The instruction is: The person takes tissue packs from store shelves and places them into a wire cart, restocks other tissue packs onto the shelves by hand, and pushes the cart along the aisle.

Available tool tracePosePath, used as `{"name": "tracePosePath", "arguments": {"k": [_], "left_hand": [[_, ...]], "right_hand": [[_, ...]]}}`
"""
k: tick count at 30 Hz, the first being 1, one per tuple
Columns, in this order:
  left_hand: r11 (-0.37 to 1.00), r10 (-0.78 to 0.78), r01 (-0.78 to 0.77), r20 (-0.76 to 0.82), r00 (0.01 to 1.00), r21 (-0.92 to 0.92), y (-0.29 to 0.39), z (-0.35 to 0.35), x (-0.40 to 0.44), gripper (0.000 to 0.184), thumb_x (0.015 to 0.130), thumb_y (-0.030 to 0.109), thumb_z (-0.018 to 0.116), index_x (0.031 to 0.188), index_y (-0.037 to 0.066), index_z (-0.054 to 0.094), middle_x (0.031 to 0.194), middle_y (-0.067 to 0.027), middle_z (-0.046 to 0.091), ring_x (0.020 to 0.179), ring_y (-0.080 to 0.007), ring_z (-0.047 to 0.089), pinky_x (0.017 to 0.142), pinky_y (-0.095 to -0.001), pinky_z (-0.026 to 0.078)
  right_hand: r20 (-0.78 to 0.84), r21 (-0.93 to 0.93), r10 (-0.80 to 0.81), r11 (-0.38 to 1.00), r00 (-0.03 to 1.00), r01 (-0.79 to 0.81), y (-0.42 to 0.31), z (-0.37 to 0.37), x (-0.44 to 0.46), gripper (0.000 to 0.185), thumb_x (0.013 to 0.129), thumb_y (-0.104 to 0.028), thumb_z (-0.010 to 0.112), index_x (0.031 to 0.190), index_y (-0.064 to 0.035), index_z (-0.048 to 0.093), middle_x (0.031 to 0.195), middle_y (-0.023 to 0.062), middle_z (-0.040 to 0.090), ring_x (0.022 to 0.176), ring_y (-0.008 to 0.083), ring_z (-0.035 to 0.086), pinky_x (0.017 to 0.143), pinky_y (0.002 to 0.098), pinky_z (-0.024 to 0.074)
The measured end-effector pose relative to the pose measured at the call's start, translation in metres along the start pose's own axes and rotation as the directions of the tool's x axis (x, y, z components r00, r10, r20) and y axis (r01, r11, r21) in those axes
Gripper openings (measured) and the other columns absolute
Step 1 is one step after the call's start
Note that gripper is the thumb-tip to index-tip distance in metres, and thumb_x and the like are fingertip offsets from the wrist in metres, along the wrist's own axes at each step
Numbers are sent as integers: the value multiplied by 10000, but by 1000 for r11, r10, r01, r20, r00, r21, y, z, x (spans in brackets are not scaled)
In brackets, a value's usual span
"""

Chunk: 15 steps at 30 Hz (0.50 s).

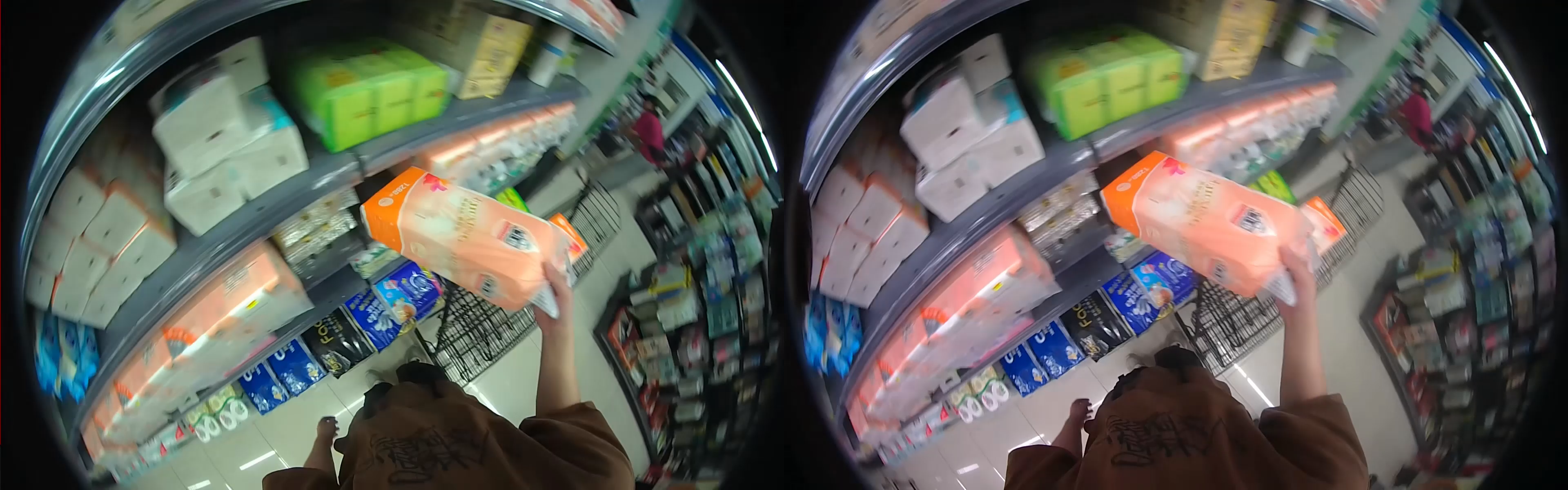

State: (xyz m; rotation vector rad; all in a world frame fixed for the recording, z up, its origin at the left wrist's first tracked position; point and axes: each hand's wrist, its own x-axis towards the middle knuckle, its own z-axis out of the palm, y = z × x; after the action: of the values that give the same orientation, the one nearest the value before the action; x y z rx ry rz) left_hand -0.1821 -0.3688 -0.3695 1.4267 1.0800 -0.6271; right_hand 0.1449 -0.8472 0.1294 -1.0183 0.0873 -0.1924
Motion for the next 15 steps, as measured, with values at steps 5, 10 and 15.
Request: {"name": "tracePosePath", "arguments": {"k": [5,10,15], "left_hand": [[971,138,-159,122,983,177,108,13,72,280,913,224,562,1164,103,593,995,-60,659,734,-202,626,607,-372,496],[856,317,-364,184,930,368,182,68,93,269,876,192,605,1121,87,646,864,-45,662,684,-135,608,564,-297,481],[847,352,-433,286,891,307,202,121,60,288,904,213,592,1156,80,633,921,-62,682,734,-142,637,590,-290,490]], "right_hand": [[-157,146,-252,950,955,275,-75,-63,-82,523,977,-198,524,1426,22,369,1369,193,523,1273,297,523,1078,440,421],[-270,-261,-469,876,841,405,-82,-80,-107,390,999,-245,520,1306,-4,522,1273,134,603,1176,227,586,1013,405,460],[-413,-206,-68,978,908,-20,35,-113,-16,396,984,-368,577,1203,-38,585,1122,38,612,1026,146,560,914,303,436]]}}
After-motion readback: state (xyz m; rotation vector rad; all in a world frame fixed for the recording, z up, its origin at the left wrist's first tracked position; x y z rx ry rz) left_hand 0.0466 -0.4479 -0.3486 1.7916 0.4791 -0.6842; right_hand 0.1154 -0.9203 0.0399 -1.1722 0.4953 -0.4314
